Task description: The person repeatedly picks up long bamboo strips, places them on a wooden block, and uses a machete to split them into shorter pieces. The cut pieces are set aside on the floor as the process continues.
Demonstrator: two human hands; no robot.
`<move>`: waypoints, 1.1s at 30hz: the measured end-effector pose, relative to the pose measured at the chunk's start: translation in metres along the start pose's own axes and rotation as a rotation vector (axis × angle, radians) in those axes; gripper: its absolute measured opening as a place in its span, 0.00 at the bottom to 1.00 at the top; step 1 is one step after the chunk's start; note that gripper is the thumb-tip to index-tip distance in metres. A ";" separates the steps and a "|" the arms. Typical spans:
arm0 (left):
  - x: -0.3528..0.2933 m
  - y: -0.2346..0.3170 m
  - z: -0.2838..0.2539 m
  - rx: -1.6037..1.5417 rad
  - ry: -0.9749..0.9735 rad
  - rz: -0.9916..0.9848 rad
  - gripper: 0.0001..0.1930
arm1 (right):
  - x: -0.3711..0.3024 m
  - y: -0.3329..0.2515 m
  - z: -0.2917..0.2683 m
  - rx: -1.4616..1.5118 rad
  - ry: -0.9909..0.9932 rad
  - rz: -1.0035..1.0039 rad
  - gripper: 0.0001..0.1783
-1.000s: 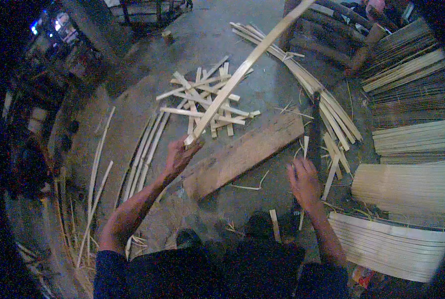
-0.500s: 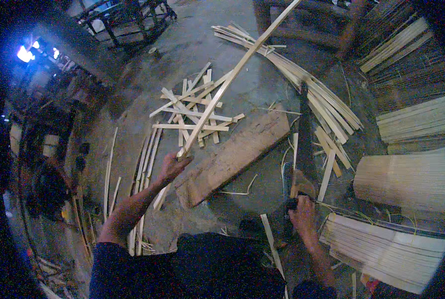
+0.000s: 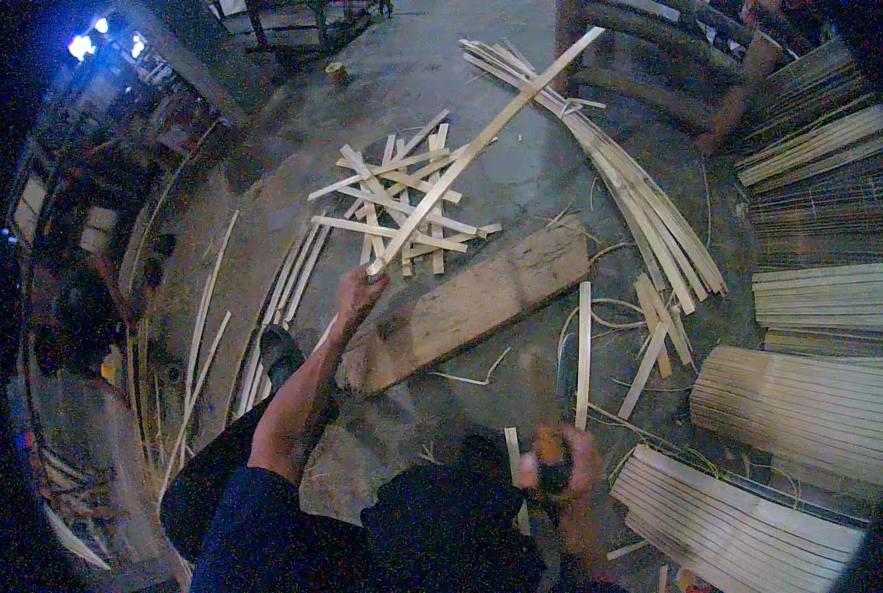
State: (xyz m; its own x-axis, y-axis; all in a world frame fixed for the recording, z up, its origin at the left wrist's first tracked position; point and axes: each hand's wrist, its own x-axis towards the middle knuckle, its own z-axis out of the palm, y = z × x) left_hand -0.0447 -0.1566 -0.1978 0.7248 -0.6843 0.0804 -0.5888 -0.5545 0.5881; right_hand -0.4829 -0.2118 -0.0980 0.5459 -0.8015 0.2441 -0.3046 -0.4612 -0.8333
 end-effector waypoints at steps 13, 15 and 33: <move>-0.006 0.013 -0.007 0.147 -0.003 -0.085 0.21 | 0.064 -0.048 0.101 0.116 -0.280 -0.155 0.27; -0.005 0.011 -0.008 0.165 0.002 -0.068 0.22 | 0.059 -0.048 0.096 0.089 -0.290 -0.156 0.28; -0.009 -0.006 0.021 0.192 0.004 -0.043 0.23 | 0.020 -0.036 0.036 0.152 -0.474 0.103 0.28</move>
State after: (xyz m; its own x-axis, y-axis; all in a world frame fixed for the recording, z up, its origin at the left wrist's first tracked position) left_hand -0.0552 -0.1570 -0.2196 0.7521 -0.6562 0.0618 -0.6143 -0.6639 0.4264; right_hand -0.4329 -0.1973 -0.0813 0.8236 -0.5633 -0.0659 -0.2782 -0.3000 -0.9125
